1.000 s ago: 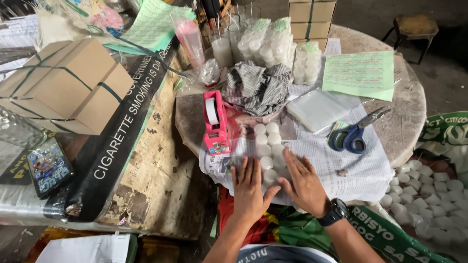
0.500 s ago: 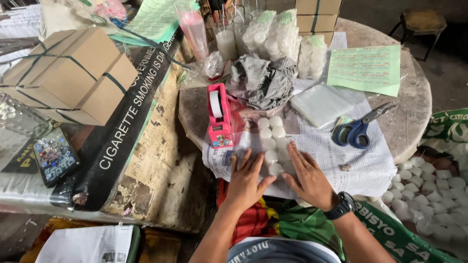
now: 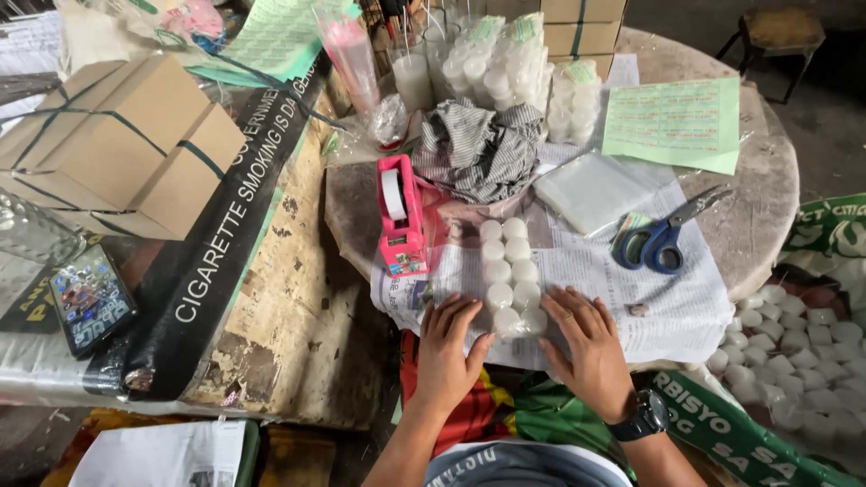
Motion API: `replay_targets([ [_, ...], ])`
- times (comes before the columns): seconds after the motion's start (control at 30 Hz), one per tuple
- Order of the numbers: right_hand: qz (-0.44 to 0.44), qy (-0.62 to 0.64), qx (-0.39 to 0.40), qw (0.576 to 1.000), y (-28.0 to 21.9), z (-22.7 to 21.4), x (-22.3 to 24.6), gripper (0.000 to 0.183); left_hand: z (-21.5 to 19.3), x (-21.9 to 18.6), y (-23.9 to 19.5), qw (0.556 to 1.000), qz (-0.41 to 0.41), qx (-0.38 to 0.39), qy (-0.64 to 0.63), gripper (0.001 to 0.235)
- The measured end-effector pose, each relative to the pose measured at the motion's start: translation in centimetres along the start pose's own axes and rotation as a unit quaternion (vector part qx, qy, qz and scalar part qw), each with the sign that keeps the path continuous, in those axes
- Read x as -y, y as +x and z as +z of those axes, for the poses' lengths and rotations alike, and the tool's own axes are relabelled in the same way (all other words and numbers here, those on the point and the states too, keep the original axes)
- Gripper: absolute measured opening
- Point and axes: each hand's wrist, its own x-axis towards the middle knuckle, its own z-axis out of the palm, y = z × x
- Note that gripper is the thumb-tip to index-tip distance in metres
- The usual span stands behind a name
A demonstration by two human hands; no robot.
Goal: Packing small white candles into plastic bags, arranging them in rows, and sealing them using tape.
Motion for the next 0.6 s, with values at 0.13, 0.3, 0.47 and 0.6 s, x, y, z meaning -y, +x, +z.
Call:
replay_targets([
  [0.13,-0.029,0.031,0.004,0.999,0.3,0.1,0.6,0.039,1.3,-0.7,-0.3,0.999,0.022,-0.023,0.014,0.035],
  [0.3,-0.017,0.029,-0.020,0.999,0.7,0.8,0.9,0.037,1.5,-0.6,-0.3,0.993,0.003,-0.031,0.112,0.037],
  [0.47,-0.044,0.030,-0.067,0.996,0.9,1.6,1.6,0.029,0.8,-1.4,-0.1,0.994,0.018,-0.040,0.096,0.033],
  [0.6,-0.027,-0.017,-0.071,0.997,0.6,2.2,1.4,0.041,0.8,-1.6,0.1,0.992,0.021,-0.035,0.117,0.039],
])
